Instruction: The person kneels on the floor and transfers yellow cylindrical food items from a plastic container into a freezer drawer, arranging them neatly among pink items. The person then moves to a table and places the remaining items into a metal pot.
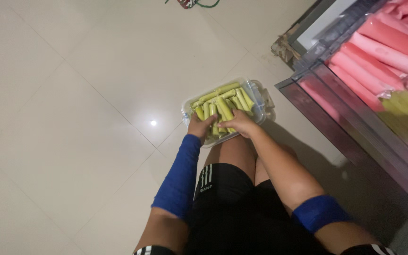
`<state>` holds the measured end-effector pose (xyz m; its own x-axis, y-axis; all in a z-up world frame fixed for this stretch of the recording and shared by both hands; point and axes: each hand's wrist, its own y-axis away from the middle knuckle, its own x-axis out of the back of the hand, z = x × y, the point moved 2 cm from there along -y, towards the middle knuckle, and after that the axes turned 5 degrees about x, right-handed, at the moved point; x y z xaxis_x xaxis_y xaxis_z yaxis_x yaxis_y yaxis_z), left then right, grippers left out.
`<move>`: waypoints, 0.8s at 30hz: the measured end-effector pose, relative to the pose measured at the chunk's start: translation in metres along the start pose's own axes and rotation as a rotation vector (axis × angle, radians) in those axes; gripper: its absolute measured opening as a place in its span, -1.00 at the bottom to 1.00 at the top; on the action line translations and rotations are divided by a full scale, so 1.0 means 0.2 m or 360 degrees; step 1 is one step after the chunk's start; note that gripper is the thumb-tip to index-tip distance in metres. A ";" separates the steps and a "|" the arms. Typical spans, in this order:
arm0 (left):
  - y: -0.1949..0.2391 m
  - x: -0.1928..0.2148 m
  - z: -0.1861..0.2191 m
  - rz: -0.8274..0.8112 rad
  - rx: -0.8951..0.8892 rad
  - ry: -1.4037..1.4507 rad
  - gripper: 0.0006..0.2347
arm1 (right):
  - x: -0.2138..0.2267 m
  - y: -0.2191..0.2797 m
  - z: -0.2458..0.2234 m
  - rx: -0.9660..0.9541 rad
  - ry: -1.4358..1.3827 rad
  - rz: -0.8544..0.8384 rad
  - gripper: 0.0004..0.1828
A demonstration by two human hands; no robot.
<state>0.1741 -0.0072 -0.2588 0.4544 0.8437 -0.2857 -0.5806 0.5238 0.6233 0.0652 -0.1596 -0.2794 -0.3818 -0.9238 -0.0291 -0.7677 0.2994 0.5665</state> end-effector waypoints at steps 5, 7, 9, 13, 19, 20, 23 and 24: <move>0.30 -0.05 0.12 -0.0261 -0.0124 0.0208 -0.50 | 0.01 0.20 -0.05 0.0181 -0.0447 -0.0101 -0.12; 0.43 -0.11 0.16 -0.0369 -0.0196 0.0214 -0.53 | 0.04 0.32 -0.11 0.0226 -0.0413 -0.0070 -0.14; 0.54 -0.18 0.18 -0.0458 -0.0217 0.0298 -0.53 | 0.08 0.47 -0.22 0.0244 -0.0203 0.0025 -0.20; 0.72 -0.39 0.21 -0.0740 -0.0138 0.0653 -0.54 | 0.24 0.89 -0.52 0.0625 0.0300 0.0085 -0.30; 0.91 -0.58 0.25 -0.1035 -0.0047 0.0724 -0.53 | 0.73 1.75 -0.98 0.0840 0.0743 0.0244 -0.51; 0.93 -0.60 0.25 -0.1035 -0.0044 0.0703 -0.52 | 0.82 1.86 -1.07 0.1107 0.1076 0.0358 -0.59; 0.99 -0.64 0.25 -0.1028 -0.0040 0.0636 -0.50 | 1.21 2.05 -1.13 -0.0272 0.1050 0.0720 -0.40; 1.00 -0.64 0.25 -0.0971 -0.0005 0.0588 -0.49 | 1.33 2.07 -1.14 -0.0424 0.1086 0.0717 -0.39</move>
<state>0.0336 -0.0166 -0.0613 0.4404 0.3844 -0.8113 -0.2979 0.9151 0.2718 -0.2369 -0.3352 0.1356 -0.1625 -0.6973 0.6981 -0.4386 0.6848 0.5819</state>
